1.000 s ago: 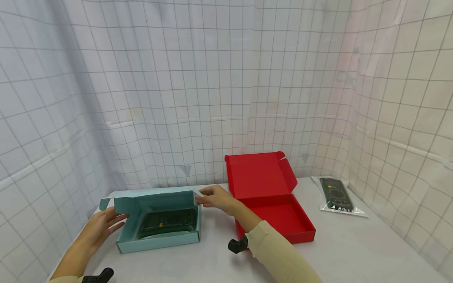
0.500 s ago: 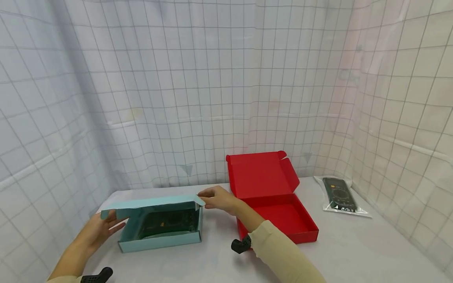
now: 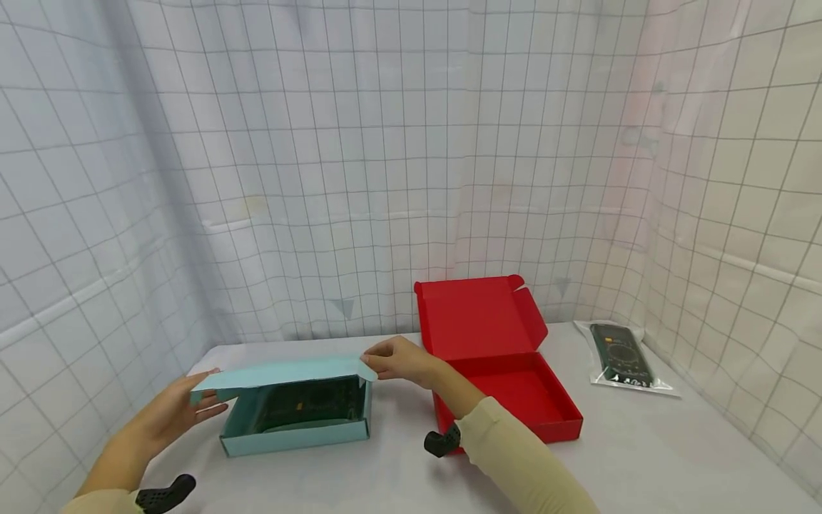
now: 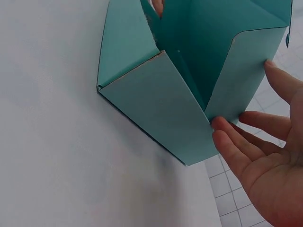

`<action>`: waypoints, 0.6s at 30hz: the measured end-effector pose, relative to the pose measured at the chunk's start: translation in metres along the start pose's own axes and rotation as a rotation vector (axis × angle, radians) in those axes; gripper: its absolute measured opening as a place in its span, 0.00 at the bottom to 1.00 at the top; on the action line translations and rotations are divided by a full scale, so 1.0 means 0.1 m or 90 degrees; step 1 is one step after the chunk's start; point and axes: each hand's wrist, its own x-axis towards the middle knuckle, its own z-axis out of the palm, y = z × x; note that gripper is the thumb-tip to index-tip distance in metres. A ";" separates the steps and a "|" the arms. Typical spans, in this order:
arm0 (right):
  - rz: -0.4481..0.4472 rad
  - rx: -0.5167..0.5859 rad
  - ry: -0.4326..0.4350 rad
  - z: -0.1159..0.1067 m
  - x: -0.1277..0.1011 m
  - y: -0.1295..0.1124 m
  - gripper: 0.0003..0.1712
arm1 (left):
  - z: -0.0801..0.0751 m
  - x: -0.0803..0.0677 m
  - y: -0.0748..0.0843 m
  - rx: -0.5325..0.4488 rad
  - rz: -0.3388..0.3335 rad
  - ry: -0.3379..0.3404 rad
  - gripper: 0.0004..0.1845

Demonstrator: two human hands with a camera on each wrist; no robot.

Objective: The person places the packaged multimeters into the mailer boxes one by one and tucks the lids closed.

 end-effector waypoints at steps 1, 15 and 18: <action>0.001 0.002 -0.003 0.00 0.00 0.00 0.24 | 0.00 0.00 0.00 -0.003 0.003 -0.012 0.25; 0.000 -0.070 -0.035 -0.01 -0.03 0.00 0.27 | 0.01 -0.06 0.06 0.106 -0.032 -0.008 0.23; 0.001 -0.086 -0.034 0.00 -0.03 -0.01 0.27 | -0.02 -0.07 0.05 0.103 -0.043 -0.021 0.23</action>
